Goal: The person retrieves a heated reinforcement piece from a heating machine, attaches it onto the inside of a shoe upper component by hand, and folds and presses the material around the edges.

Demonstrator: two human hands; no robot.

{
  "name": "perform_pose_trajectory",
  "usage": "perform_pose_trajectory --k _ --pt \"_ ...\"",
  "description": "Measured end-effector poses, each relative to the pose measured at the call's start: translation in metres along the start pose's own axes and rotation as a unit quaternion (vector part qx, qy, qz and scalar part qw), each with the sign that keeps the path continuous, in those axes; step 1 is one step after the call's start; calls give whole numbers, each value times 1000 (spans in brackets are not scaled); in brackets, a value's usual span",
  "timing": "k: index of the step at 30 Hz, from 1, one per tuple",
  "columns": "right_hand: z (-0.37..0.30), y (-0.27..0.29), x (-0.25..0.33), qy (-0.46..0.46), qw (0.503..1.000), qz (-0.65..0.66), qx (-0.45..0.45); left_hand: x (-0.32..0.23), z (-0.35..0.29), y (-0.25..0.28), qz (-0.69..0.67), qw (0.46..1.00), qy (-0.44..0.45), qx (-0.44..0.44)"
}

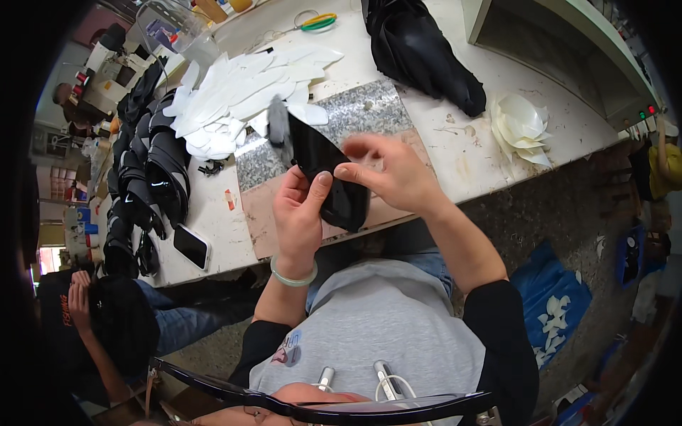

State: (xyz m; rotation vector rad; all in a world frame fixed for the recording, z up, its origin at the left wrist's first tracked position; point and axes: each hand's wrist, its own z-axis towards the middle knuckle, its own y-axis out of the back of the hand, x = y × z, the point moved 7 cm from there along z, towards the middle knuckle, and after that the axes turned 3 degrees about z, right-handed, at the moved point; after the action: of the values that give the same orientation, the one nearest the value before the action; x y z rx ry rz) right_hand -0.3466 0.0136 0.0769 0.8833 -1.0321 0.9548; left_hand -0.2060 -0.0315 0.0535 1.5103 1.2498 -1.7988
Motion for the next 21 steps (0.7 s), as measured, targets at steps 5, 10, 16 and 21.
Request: perform_pose_trajectory --k 5,10,16,21 --pt "-11 -5 4 -25 998 -37 -34 -14 16 2 85 995 -46 5" --pt "-17 -1 -15 -124 972 192 52 -37 -1 -7 347 925 -128 84" --pt "-11 -2 -18 -104 854 501 96 -18 11 62 96 986 -68 -121" --pt "-18 -6 -32 -137 801 557 173 26 -6 52 -231 949 152 149"
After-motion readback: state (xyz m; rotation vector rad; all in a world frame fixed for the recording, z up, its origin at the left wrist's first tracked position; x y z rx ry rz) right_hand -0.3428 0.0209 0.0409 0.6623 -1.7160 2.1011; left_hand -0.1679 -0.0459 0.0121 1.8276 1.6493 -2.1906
